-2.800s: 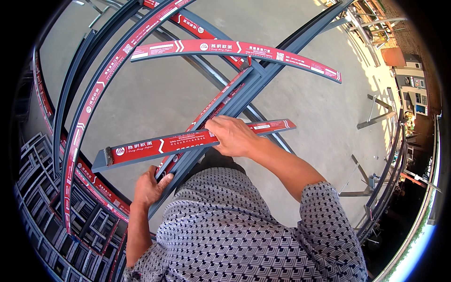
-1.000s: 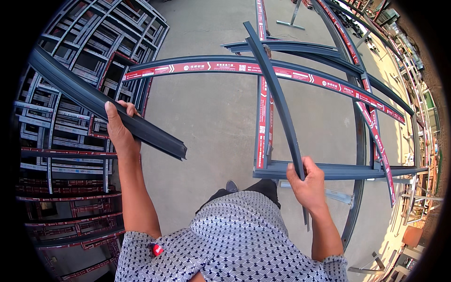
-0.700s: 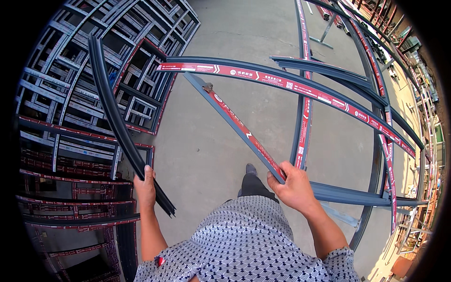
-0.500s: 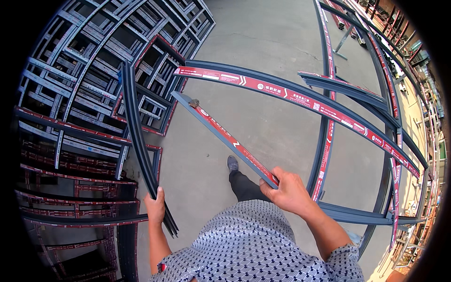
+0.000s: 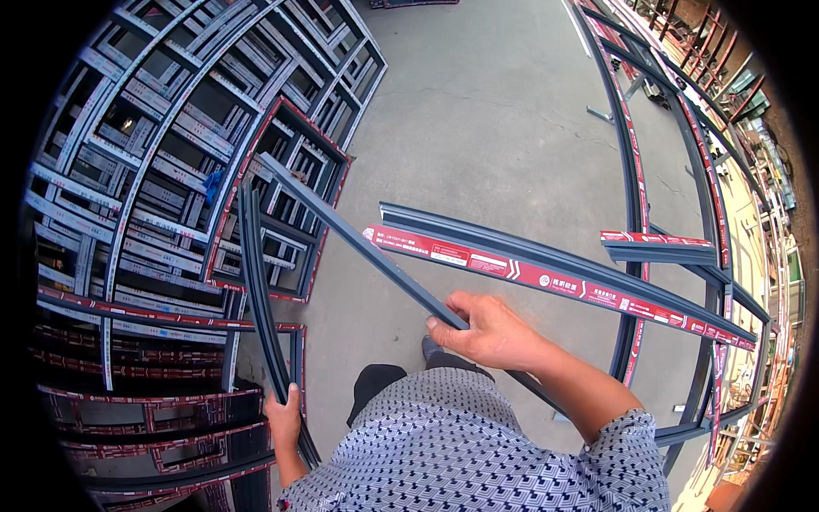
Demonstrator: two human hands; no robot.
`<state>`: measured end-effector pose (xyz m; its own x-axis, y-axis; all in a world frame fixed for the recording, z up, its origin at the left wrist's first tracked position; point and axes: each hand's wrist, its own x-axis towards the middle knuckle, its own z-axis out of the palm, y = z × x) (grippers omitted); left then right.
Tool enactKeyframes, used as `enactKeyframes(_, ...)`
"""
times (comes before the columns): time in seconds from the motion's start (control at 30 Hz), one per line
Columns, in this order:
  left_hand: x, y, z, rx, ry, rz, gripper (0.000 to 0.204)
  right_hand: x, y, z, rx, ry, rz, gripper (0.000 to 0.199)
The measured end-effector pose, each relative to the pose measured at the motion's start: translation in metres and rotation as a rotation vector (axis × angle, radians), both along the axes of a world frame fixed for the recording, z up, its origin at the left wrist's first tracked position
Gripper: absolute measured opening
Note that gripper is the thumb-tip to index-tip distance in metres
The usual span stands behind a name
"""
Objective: The person assembles a window frame by hand, inserting long metal profiles into the grooves of a larger frame structure. They repeatedly pick up profiles, align them, and press them into place, then walk to retrieve additional pieces and continue assembly.
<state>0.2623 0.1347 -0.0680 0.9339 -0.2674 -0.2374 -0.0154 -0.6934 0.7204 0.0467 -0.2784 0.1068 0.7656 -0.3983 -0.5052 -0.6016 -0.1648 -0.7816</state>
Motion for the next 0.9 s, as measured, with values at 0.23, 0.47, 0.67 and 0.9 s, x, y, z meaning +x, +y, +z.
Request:
enactKeyframes(0.23,0.15,-0.05,-0.025,0.004,0.143,-0.086,0.032,0.098,-0.026,-0.009,0.012,-0.084,-0.148,0.044)
enactKeyframes(0.47,0.341,-0.132,-0.038,-0.078,0.129,-0.387,0.042,0.184,-0.041,-0.014,-0.027,-0.086,-0.506,0.047)
enactKeyframes(0.67,0.421,-0.23,-0.013,-0.118,0.109,-0.583,0.037,0.229,-0.068,-0.014,0.104,-0.102,-0.742,0.045)
enactKeyframes(0.9,0.482,-0.322,-0.047,-0.072,0.199,-0.724,0.024,0.259,-0.13,-0.05,0.235,-0.196,-0.933,0.046)
